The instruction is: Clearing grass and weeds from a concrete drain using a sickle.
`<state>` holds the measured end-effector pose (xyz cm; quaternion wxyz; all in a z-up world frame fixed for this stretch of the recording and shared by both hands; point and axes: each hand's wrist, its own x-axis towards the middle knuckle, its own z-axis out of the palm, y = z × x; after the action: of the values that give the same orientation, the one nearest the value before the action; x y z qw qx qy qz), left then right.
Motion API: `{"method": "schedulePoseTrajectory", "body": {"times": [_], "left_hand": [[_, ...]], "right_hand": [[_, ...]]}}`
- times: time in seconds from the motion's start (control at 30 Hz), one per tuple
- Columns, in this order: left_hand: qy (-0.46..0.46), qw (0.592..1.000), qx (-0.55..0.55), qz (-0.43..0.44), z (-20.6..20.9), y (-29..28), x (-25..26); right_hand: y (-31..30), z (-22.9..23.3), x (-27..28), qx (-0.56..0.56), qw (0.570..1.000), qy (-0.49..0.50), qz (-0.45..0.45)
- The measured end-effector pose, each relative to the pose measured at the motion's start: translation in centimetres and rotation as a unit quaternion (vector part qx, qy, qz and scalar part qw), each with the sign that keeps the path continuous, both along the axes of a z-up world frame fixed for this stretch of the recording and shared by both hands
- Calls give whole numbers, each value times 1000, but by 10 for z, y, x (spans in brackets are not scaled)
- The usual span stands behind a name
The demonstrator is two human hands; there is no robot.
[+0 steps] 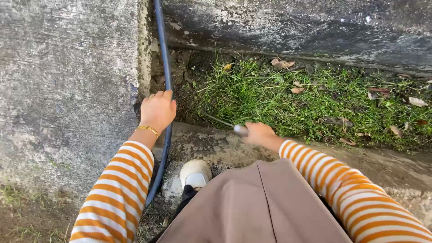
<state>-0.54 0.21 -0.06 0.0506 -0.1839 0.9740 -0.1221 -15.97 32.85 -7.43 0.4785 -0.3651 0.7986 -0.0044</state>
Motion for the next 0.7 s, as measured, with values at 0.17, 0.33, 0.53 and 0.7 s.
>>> {"method": "schedulePoseTrajectory", "body": {"times": [0.17,0.33,0.53,0.7], "left_hand": [[-11,1000,26,11,1,0,9],[-28,999,18,17,-7,-5,28],[-18,999,27,23,-9,-6,9],[-15,998,44,29,-10,-1,-2]], "right_hand": [[114,-147,-50,130,991,19,1],[150,-107,-4,162,985,54,-4],[43,-21,5,26,999,45,1],[-23,-28,-9,-66,996,55,13]]}}
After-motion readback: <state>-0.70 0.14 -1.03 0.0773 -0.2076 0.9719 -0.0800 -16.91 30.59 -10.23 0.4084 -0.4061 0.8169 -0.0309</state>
